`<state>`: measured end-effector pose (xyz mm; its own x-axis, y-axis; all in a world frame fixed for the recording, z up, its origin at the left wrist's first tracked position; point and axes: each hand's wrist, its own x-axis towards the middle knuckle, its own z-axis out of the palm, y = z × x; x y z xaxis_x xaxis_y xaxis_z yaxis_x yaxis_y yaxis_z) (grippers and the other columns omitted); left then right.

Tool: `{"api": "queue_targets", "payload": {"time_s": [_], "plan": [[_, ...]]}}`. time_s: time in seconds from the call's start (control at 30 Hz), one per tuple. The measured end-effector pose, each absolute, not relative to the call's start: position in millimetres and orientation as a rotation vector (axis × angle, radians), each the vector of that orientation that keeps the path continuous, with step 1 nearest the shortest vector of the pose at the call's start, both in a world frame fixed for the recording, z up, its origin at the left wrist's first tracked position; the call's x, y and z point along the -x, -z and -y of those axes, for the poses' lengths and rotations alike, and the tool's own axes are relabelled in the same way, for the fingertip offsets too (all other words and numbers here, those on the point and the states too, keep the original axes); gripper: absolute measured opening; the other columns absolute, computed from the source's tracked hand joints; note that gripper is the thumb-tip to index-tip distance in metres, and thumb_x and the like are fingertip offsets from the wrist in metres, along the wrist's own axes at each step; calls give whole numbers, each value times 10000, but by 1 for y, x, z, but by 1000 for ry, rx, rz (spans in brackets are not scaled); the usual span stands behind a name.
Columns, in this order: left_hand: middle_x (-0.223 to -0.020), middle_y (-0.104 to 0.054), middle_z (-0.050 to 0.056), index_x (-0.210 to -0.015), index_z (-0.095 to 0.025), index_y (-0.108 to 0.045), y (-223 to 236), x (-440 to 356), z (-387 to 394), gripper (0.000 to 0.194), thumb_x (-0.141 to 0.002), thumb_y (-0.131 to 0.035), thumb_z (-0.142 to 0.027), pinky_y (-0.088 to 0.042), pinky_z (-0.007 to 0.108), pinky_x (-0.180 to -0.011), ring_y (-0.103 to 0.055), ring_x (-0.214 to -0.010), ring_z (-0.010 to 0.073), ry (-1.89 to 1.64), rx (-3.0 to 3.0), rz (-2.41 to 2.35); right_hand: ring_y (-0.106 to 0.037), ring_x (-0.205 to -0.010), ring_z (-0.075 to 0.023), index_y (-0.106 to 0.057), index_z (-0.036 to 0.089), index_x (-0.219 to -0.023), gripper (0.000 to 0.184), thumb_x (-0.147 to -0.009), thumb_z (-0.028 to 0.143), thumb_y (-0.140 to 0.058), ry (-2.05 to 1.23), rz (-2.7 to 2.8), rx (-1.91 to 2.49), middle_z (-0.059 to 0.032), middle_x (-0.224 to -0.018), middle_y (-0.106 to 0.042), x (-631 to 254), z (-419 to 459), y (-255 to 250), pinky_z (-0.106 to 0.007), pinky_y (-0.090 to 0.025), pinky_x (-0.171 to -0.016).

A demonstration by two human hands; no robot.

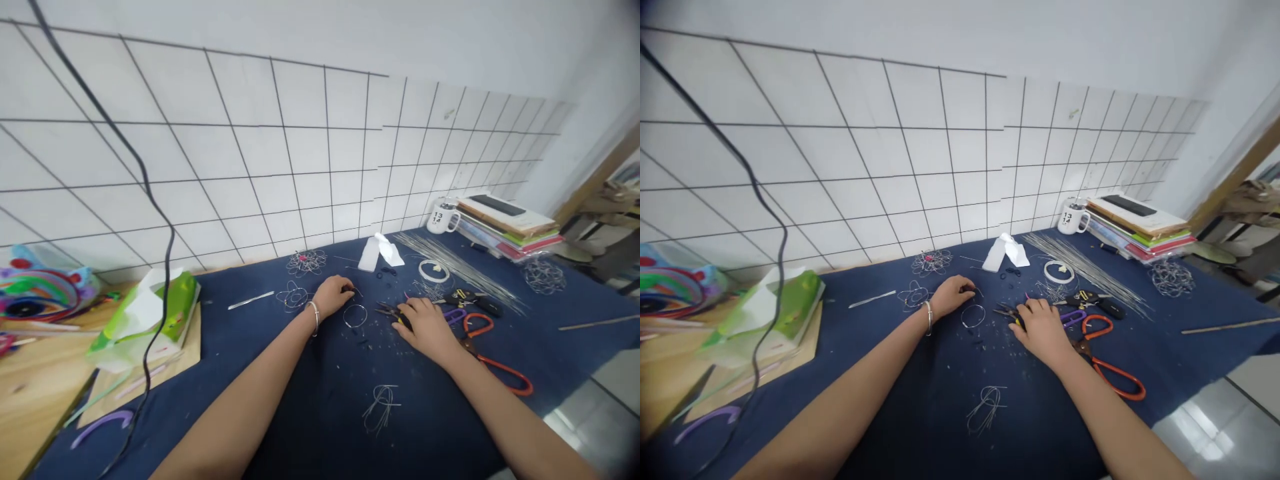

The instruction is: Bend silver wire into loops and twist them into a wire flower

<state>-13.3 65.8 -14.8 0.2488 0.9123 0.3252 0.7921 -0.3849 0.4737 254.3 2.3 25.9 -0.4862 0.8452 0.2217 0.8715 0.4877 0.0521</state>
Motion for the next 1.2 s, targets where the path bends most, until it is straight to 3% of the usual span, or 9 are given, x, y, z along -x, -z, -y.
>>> {"api": "queue_targets", "payload": {"time_s": [0.4,0.67,1.03,1.2], "plan": [[-907,-590,49,-987,-238,-650,14,7,-59,246,-785,-511,-238,-406,297,-833,-515,-881,166,-787,-2427,-1626,-434,-939,-231,-562,215,-964,278,-867,387,-367,312,2695,1418,-91,-953,-544,-256,5,-35,-344,-327,-757],[-948,-575,66,-1026,-244,-635,12,4,-52,269,-802,-485,-237,-387,313,-862,-510,-889,168,-762,-2454,-1653,-431,-942,-237,-542,205,-1048,322,-896,349,-297,435,2678,1465,-118,-970,-539,-249,4,-31,-358,-321,-758],[-869,-613,40,-828,-201,-650,10,1,-54,170,-808,-485,-242,-395,289,-850,-534,-869,158,-806,-2465,-1567,-449,-898,-217,-579,198,-992,362,-886,412,-306,349,2634,1408,-98,-873,-538,-249,3,-28,-332,-320,-782],[-817,-625,26,-865,-202,-610,7,-1,-50,179,-829,-439,-239,-426,259,-751,-562,-791,150,-832,-2371,-1629,-445,-894,-220,-580,207,-995,402,-844,509,-360,298,2614,1416,-91,-881,-534,-248,4,-26,-328,-326,-776]]}}
